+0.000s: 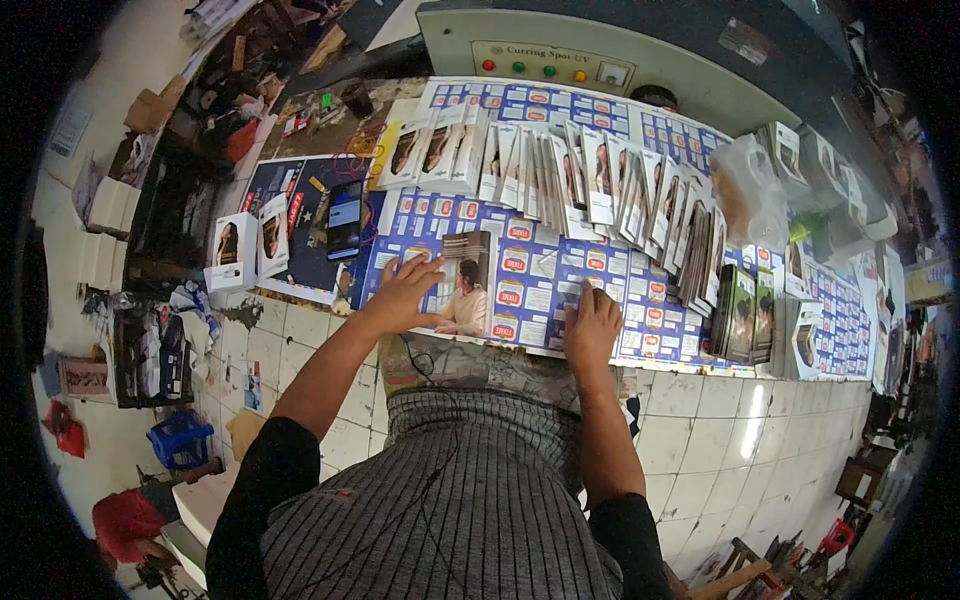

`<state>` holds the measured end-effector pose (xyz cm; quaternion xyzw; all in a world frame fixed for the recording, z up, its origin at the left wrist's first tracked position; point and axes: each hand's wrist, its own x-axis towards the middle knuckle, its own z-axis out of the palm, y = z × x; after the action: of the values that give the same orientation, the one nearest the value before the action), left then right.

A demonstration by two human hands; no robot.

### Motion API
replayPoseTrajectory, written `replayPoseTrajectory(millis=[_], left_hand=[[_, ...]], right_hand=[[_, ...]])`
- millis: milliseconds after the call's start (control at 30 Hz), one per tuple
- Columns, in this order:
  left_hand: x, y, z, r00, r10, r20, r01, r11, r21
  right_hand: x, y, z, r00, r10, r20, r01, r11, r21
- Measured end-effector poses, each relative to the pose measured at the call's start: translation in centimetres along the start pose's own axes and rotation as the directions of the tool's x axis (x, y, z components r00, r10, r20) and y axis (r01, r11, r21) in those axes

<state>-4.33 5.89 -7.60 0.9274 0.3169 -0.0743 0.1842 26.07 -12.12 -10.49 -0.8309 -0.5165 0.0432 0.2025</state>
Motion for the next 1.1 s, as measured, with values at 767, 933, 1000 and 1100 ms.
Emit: replayPoseTrajectory(millis=[767, 933, 1000, 1100], left_hand=[[1.0, 0.6, 0.2, 0.996, -0.012, 0.093, 0.008, 0.999, 0.042], [1.3, 1.1, -0.3, 0.988, -0.056, 0.144, 0.047, 0.997, 0.065], [1.5, 1.2, -0.3, 0.984, -0.062, 0.165, 0.047, 0.995, 0.09], [1.7, 1.7, -0.9, 0.978, -0.086, 0.192, 0.063, 0.991, 0.12]], right_hand=[[8.1, -5.3, 3.3, 0.969, -0.243, 0.033, 0.245, 0.968, -0.057], [8.8, -5.5, 3.5, 0.969, -0.245, -0.024, 0.243, 0.968, -0.071], [8.9, -4.6, 3.5, 0.952, -0.295, -0.078, 0.295, 0.955, -0.011], [8.9, -4.3, 2.9, 0.951, -0.308, -0.043, 0.31, 0.949, 0.055]])
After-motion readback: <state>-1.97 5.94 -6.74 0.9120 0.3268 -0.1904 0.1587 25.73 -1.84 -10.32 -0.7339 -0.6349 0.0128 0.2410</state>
